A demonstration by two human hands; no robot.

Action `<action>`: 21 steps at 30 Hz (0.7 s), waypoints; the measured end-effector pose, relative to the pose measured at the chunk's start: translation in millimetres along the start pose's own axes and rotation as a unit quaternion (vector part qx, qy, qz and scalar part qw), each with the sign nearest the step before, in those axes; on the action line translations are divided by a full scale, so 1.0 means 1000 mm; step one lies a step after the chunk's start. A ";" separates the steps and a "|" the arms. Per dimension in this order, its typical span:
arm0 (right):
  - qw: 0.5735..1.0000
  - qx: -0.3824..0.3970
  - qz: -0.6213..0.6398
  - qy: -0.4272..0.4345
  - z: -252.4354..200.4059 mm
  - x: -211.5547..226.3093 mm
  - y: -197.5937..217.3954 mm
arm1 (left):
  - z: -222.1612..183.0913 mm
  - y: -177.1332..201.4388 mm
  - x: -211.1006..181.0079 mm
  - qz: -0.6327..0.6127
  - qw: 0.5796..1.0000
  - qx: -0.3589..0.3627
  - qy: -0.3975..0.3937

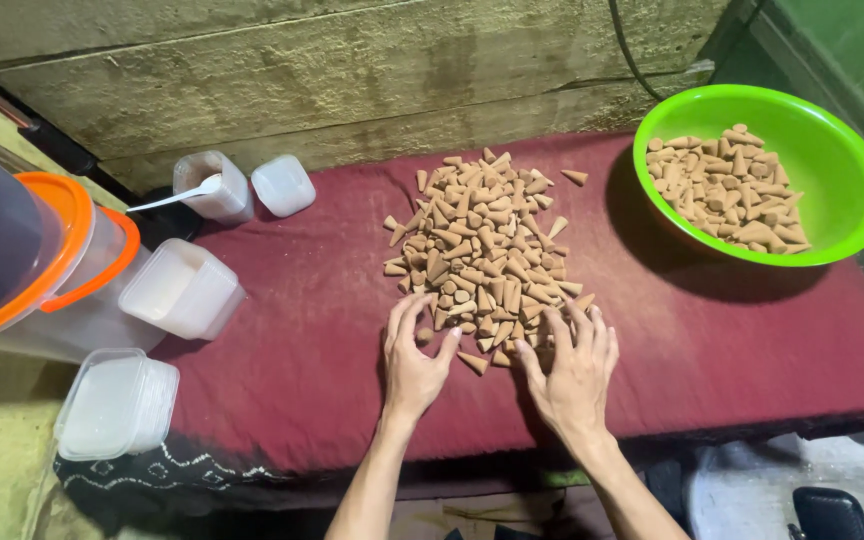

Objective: Dumping a bowl of incense cones onto a table and spreading them out for sorting or drying

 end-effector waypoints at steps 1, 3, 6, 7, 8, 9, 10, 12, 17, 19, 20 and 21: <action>1.000 0.002 0.008 0.010 0.004 0.008 0.005 | 0.001 -0.002 0.000 0.024 0.999 0.021 -0.029; 0.998 0.004 -0.004 0.056 0.016 0.023 0.004 | 0.018 0.002 -0.014 0.043 0.997 0.049 -0.046; 0.991 0.029 -0.021 0.126 0.029 0.038 -0.003 | 0.025 -0.004 -0.005 0.065 0.988 0.106 -0.096; 0.987 0.049 -0.023 0.150 0.034 0.044 -0.008 | 0.027 -0.008 0.004 0.067 0.980 0.133 -0.133; 0.987 0.047 -0.023 0.152 0.038 0.045 -0.009 | 0.026 -0.011 0.010 0.068 0.980 0.131 -0.134; 0.984 0.065 -0.037 0.161 0.041 0.045 -0.010 | 0.024 -0.014 0.015 0.075 0.978 0.122 -0.154; 0.981 0.082 -0.051 0.169 0.045 0.046 -0.012 | 0.022 -0.016 0.020 0.083 0.975 0.113 -0.173; 0.982 0.064 -0.062 0.165 0.045 0.043 -0.012 | 0.020 -0.014 0.024 0.063 0.979 0.086 -0.172; 0.991 0.047 -0.049 0.116 0.047 0.027 -0.022 | 0.018 -0.011 0.028 0.021 0.988 0.045 -0.143; 0.994 0.023 -0.037 0.098 0.049 0.023 -0.024 | 0.020 -0.009 0.025 0.014 0.991 0.039 -0.126; 0.994 0.021 -0.037 0.098 0.049 0.023 -0.025 | 0.021 -0.009 0.024 0.014 0.991 0.038 -0.128; 0.995 0.010 -0.036 0.093 0.048 0.023 -0.025 | 0.022 -0.008 0.024 -0.013 0.995 0.011 -0.102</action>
Point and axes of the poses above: each hand's wrist, its own z-axis towards the middle knuckle, its own y-axis out of the back of the hand, x = y × z, the point moved 1 cm from there along z, towards the middle knuckle, and after that the axes turned 15 degrees about -y, right-handed, at the moved point
